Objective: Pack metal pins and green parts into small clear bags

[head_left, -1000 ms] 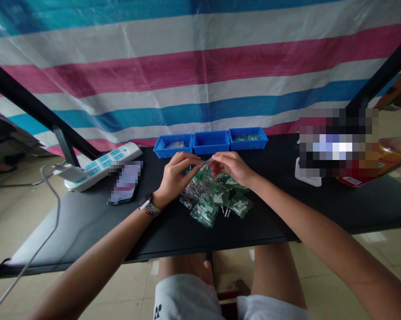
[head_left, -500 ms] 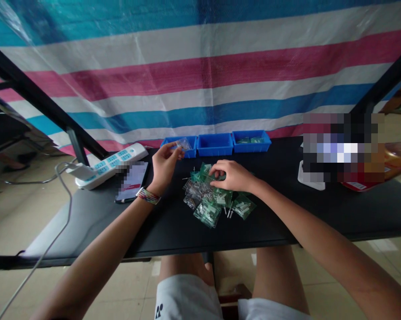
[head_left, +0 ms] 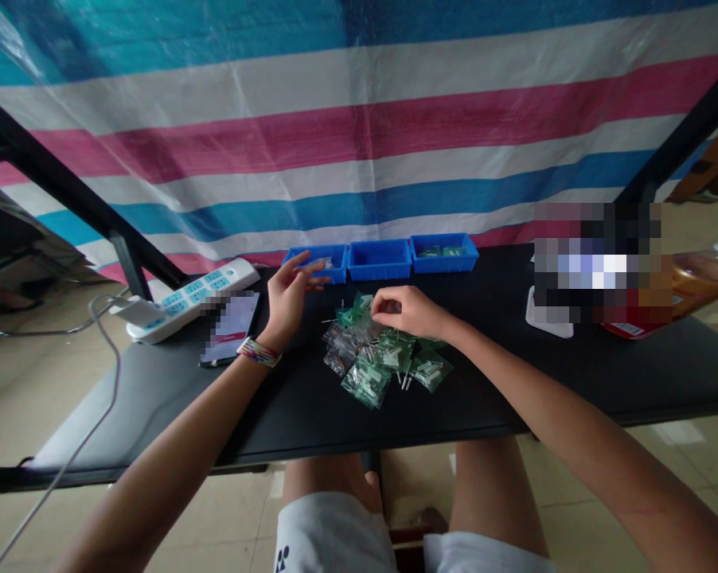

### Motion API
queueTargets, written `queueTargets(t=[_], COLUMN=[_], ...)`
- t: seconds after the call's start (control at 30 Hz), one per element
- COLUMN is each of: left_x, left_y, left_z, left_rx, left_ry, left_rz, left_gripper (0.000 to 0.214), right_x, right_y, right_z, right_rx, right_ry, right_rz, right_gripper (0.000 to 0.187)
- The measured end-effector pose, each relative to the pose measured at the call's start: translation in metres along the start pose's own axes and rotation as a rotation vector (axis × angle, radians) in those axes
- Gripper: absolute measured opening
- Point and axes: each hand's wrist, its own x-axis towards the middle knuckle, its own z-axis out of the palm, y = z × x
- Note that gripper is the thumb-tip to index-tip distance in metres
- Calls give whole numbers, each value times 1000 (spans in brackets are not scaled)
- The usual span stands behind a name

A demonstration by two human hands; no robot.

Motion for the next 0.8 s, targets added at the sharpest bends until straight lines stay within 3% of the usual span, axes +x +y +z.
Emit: queueTargets(t=[0.23,0.4,0.57,0.8], left_x=[-28,-36,-36,-41], left_y=[17,26,33,28], left_z=[20,19,19,28], left_rx=[579,703,728,462], left_ry=[-350,-389,-451,-398], left_rz=[575,768,801,578], left_gripper=[32,30,18,16], right_x=[8,7,6,4], right_y=[6,7,4,-4], right_z=[-6,-2,0,-3], right_rx=[402,554,628,367], right_ry=[155,182,153,137], right_rz=[141,222,221,54], right_gripper=[23,38,48,25])
